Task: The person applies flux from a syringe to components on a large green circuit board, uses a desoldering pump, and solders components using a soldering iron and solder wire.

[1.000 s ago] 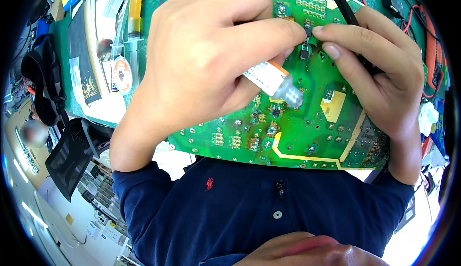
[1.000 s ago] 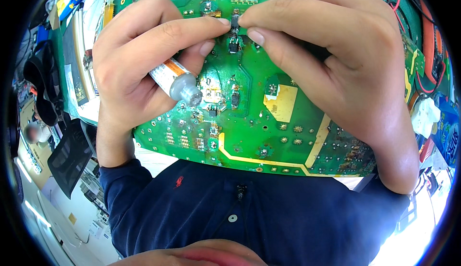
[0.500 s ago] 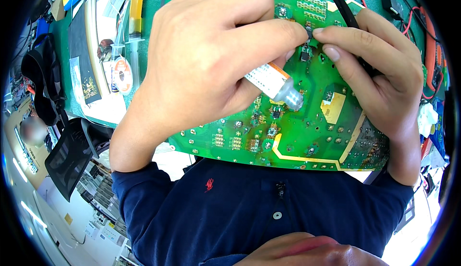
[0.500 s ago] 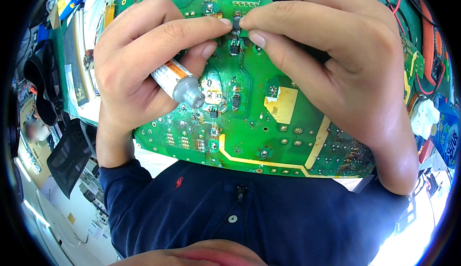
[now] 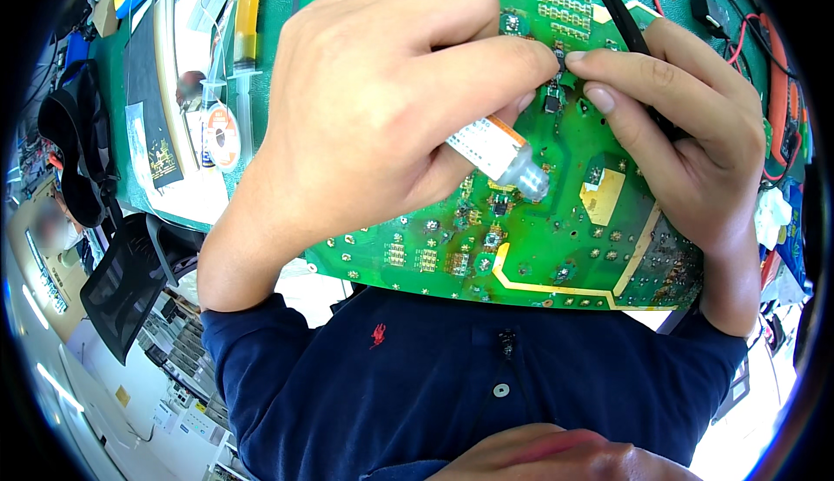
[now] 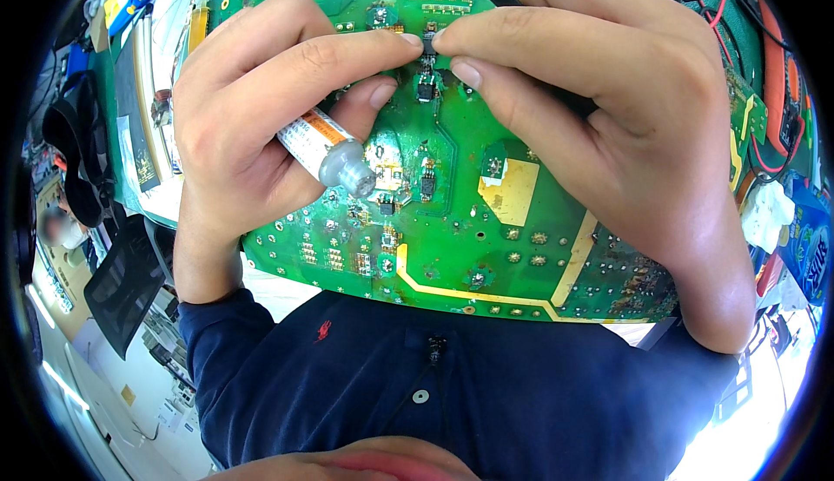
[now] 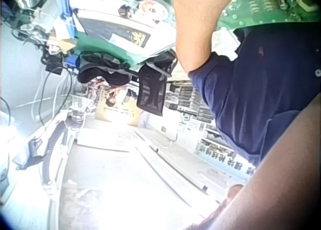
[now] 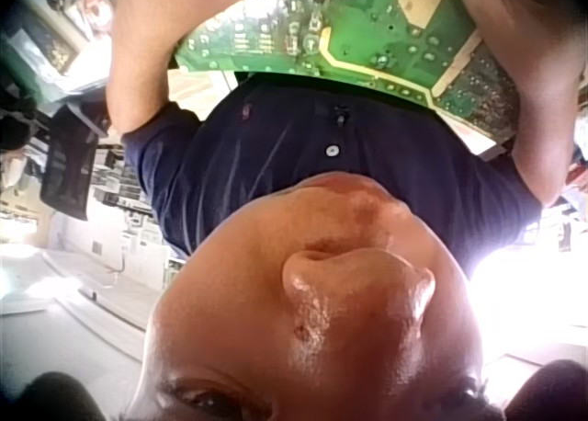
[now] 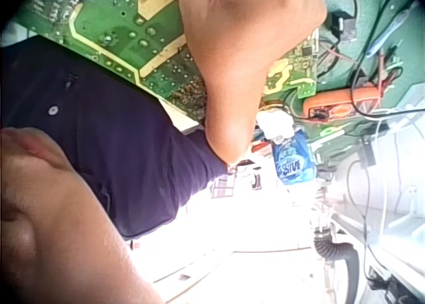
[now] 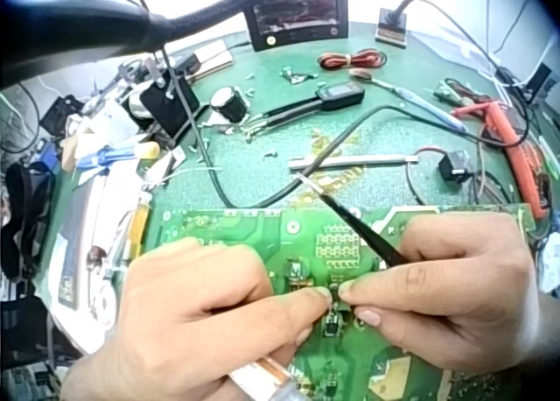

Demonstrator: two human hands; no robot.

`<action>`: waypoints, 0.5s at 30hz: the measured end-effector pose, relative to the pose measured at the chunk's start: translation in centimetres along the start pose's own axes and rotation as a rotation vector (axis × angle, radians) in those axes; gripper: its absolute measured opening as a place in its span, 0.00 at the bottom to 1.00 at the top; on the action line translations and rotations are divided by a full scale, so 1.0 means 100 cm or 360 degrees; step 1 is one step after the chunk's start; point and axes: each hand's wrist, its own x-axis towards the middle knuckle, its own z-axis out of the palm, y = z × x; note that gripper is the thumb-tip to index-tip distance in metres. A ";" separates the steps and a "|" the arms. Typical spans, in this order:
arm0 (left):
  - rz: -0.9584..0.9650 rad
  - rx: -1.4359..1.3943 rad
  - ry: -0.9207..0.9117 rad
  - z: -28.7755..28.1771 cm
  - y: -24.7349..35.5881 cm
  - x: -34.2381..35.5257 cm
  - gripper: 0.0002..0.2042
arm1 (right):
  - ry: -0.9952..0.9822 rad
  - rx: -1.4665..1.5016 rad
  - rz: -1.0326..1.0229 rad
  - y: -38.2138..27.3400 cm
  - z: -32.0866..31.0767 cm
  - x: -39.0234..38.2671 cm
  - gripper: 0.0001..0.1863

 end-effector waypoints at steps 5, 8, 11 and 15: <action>-0.0008 0.0027 -0.0002 0.000 0.000 -0.001 0.13 | 0.0000 0.0012 -0.0010 0.001 0.001 0.000 0.13; -0.0033 0.0030 -0.0024 -0.001 0.003 0.001 0.13 | 0.0006 0.0009 -0.0018 0.003 0.001 -0.001 0.14; -0.0001 0.0066 -0.0080 -0.004 0.004 0.005 0.13 | 0.0003 0.0004 -0.0016 0.002 0.000 -0.001 0.14; 0.0037 0.0056 -0.0044 -0.002 0.000 0.001 0.13 | -0.0014 0.0005 -0.0003 0.000 0.000 0.000 0.15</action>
